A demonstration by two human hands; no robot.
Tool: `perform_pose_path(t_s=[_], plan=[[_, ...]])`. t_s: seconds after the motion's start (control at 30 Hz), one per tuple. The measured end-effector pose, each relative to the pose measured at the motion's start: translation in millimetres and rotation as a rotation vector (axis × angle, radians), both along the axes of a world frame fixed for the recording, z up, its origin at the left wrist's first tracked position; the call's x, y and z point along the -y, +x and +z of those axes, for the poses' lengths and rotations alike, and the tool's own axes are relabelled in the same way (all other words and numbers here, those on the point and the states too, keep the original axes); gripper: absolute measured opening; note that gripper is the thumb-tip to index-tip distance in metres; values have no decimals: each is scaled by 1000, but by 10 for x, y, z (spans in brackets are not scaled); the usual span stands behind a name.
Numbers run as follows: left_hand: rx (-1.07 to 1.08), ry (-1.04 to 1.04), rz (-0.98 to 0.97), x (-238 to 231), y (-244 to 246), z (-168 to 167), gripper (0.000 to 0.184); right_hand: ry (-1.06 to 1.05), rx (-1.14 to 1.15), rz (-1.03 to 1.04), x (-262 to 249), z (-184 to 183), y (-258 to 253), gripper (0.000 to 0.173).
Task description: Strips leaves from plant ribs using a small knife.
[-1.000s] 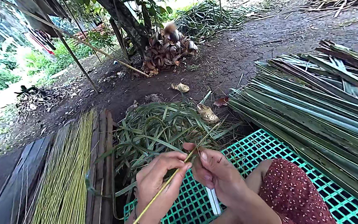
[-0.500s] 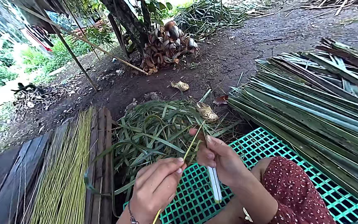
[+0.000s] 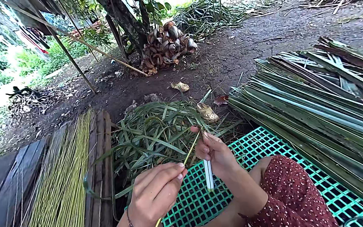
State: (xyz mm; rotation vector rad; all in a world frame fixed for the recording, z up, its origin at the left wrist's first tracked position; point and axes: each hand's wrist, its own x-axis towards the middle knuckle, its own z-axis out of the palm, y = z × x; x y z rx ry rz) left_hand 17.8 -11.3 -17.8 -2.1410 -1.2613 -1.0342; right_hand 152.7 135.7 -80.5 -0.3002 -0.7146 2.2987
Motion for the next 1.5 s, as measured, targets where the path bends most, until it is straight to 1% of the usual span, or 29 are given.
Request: perform_pose_path(t_s=[0.1,0.2,0.27,0.33,0.43,0.53,0.63,0.67,0.7,0.73,0.8,0.83,0.87,0.93,0.97,1.03,1.07,1.1,1.17,1.23,1.3,1.43,1.5], plan=[[-71,-11,7,-12,18,6,15,29,12,-85,12,-46,-60,38],[-112,-10,20,-26,30,20,14,31,22,-108,22,-75,-103,37],[-55,5,25,-35,30,6,14,53,3,-65,23,-78,-84,38],[38,23,42,-42,39,-19,18,65,-62,40,3,-114,-42,38],[161,30,56,-64,65,-52,22,54,-170,142,-41,-189,-9,34],[203,18,64,-73,83,-66,23,76,-187,85,-62,-233,-35,27],[105,1,55,-61,71,-66,21,150,-104,-4,-116,-272,-124,30],[67,1,48,-53,68,-52,19,120,-66,-40,-156,-297,-161,34],[53,4,48,-26,80,-14,18,34,-13,-96,-231,-350,-192,38],[70,16,65,34,117,63,18,-104,70,-179,-372,-450,-212,39],[149,49,130,199,196,252,20,-373,187,-354,-730,-817,-158,37],[205,65,155,232,175,302,20,-429,219,-394,-814,-950,-129,35],[290,85,177,212,131,286,19,-427,252,-378,-811,-984,-119,35],[494,98,222,123,58,141,15,-306,293,-217,-540,-882,-43,38],[589,87,214,72,37,88,11,-199,243,-117,-362,-789,-2,39],[708,52,189,1,40,49,10,21,9,79,-90,-549,24,36],[747,31,183,-13,64,47,11,99,-108,170,29,-410,21,35],[775,10,179,-19,93,49,13,152,-189,240,145,-262,14,38],[809,-30,162,-31,138,40,13,230,-274,330,332,16,1,41],[834,-48,145,-49,177,22,12,230,-301,361,442,194,-17,40],[856,-59,139,-52,216,24,10,201,-302,349,499,269,-28,35],[870,-78,114,-32,246,32,10,206,-268,249,511,257,-33,33],[870,-85,95,-28,245,29,11,202,-201,173,459,255,-20,32]])
